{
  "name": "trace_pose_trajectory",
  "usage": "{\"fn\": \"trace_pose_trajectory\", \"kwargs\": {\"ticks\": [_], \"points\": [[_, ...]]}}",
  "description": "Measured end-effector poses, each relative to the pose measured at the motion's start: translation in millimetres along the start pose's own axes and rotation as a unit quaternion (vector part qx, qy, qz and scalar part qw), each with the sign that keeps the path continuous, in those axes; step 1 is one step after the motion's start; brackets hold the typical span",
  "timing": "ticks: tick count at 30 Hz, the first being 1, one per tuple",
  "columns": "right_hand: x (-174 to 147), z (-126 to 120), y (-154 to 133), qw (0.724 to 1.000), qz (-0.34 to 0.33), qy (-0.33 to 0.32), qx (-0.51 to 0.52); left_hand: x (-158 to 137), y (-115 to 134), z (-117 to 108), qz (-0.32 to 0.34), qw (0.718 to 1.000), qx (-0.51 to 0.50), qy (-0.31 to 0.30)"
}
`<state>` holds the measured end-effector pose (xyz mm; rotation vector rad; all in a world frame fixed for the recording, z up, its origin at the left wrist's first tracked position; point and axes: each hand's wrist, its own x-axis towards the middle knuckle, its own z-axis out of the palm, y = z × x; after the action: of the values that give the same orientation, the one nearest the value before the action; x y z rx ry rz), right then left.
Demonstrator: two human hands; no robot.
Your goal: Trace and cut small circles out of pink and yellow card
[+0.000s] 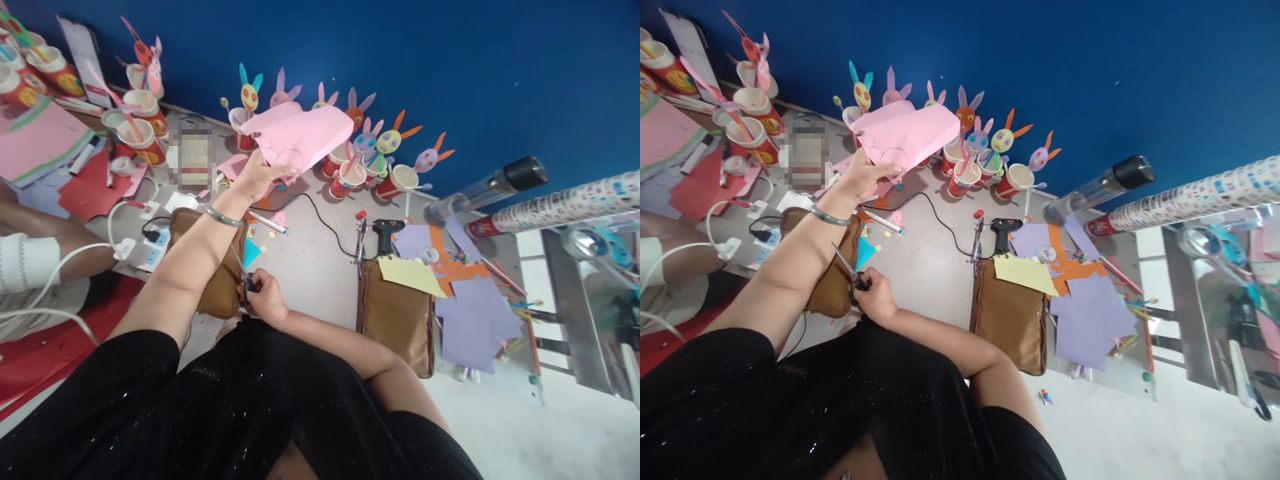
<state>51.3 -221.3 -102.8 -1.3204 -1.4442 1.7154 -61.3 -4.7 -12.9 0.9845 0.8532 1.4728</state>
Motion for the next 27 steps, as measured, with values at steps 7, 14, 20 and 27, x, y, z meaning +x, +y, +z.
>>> {"fn": "trace_pose_trajectory", "kwargs": {"ticks": [7,14,20,27], "points": [[-14.7,3.7,-1.1,0.997,0.03,0.011,0.064,1.0,8.9,-4.1,0.013,1.0,0.011,0.016],[-5.5,8.0,1.1,1.0,0.009,-0.001,0.003,1.5,4.6,-3.1,0.009,1.0,0.007,0.012],[-11.9,-0.3,2.8,1.0,-0.01,0.0,-0.014,-4.0,2.8,10.9,0.006,1.0,-0.013,0.011],[-48.6,-89.2,-16.4,0.981,-0.083,0.006,-0.178,-3.1,1.1,26.2,0.005,1.0,-0.021,0.014]]}}
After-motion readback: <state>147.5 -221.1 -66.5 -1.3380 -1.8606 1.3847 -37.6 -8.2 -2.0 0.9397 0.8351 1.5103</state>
